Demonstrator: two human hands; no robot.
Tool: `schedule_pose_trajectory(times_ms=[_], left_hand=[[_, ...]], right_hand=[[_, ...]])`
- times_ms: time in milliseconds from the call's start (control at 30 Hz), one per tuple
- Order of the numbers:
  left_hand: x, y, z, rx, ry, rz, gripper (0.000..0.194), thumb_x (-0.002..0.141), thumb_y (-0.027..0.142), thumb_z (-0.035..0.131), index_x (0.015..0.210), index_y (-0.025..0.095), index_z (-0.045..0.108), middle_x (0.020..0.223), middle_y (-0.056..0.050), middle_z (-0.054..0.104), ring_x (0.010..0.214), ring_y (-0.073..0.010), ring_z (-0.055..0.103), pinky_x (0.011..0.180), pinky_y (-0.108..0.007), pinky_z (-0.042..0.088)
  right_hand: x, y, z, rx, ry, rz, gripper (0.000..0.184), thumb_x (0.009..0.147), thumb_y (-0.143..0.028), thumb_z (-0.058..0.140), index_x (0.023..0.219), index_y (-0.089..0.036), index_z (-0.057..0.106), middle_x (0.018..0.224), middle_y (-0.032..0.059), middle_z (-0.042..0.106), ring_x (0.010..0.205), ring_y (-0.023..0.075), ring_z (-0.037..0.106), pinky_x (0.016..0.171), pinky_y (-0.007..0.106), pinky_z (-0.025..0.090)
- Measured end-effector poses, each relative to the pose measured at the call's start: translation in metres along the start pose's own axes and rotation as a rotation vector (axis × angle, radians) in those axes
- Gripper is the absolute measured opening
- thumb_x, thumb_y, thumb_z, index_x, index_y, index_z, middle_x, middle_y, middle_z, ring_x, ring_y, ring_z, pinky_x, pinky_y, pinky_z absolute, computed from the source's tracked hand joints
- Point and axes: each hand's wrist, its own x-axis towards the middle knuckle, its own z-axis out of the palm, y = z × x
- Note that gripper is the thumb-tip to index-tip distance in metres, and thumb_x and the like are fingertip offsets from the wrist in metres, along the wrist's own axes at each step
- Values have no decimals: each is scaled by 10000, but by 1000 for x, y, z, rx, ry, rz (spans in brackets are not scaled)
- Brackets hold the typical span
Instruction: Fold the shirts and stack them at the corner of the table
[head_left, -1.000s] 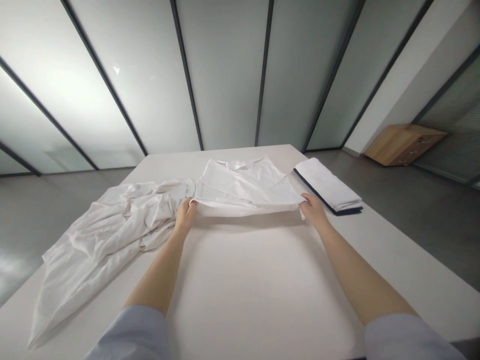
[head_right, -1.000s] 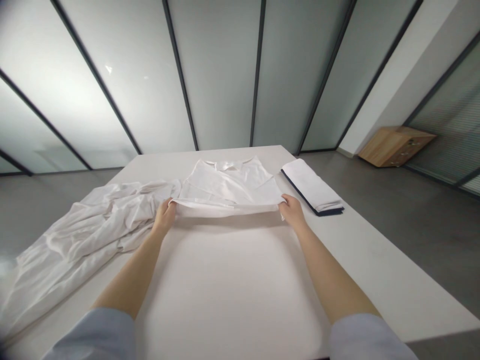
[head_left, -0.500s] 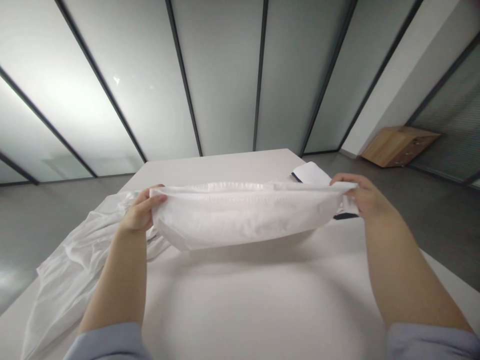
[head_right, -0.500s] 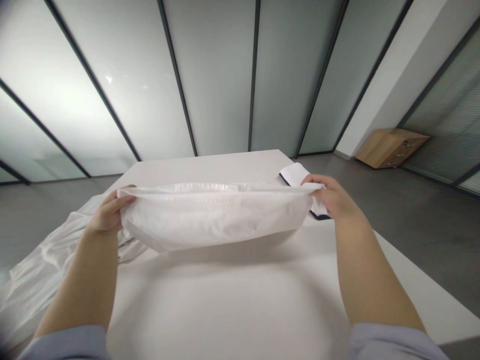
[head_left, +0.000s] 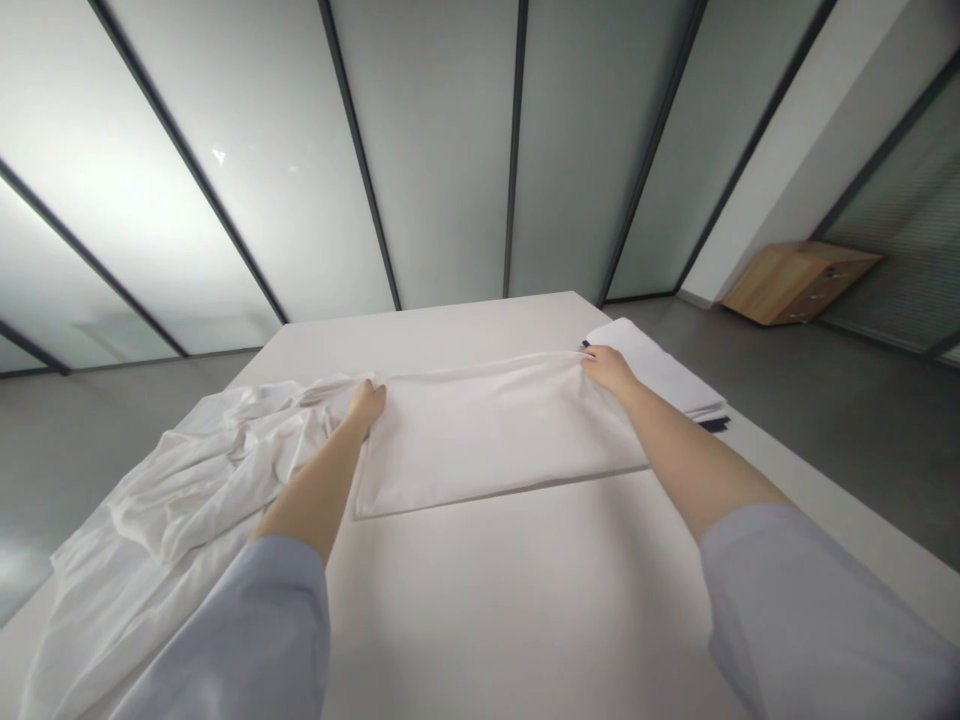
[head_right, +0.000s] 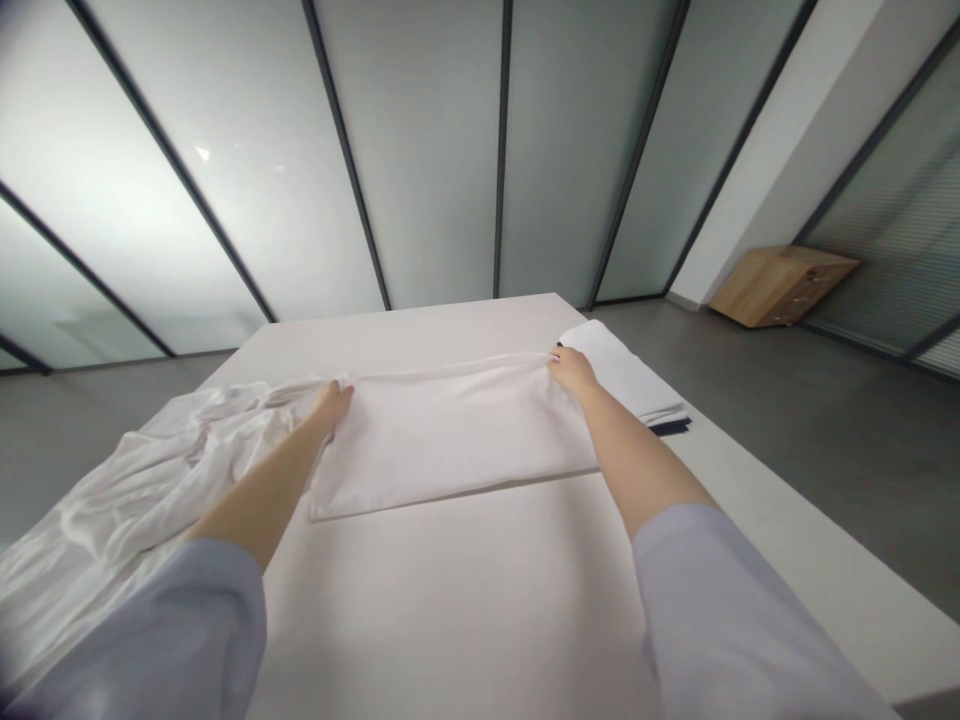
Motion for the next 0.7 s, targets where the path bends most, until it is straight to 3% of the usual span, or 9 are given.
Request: schedule_pose_trajectory(times_ms=[100,200,333,467,567,700], left_hand=[[-9,-5,7,5,33,16,269,802,314,500,988,162,623,993,-202,706,1081,-367,632,901,-470,474],[-12,1,8,8,157,23,325,850,311,431,1055,141,617,1001,-204,699,1071,-366,631,906,-473,469],[-6,19,5,-1,269,-33,395,881,316,397,1154,111,595,1044,-215,681,1074,-365,623,919,-485,458],[-7,34,9,102,245,-49,565,826,300,502,1339,65,471,1272,-260,578,1213,-385,529,972,-515,424],[-25,46,19,242,211,143,627,816,312,529,1396,97,429,1397,-230,491,1297,-367,449,1029,-499,389],[-64,60,40,369,-49,394,526,859,394,519,1339,179,519,1428,-164,494,1333,-329,424,1074,-476,359]], right_hand=[[-6,4,11,21,-1,39,232,759,-186,467,747,-170,698,772,84,694,744,213,599,632,267,388],[-3,2,11,18,87,46,268,790,-182,420,750,-161,684,759,99,680,743,223,587,640,286,392],[16,-13,8,5,242,97,354,865,-217,365,1007,-142,680,950,149,691,897,266,599,766,337,425],[22,-34,19,-60,133,87,546,843,-303,496,1357,-118,492,1269,211,586,1133,345,536,906,447,414],[5,-52,33,-120,72,-44,617,844,-328,517,1414,-113,420,1359,220,518,1237,365,465,978,486,378],[-40,-75,50,-181,-77,-277,505,908,-378,461,1361,-154,487,1406,182,496,1310,343,411,1052,484,332]])
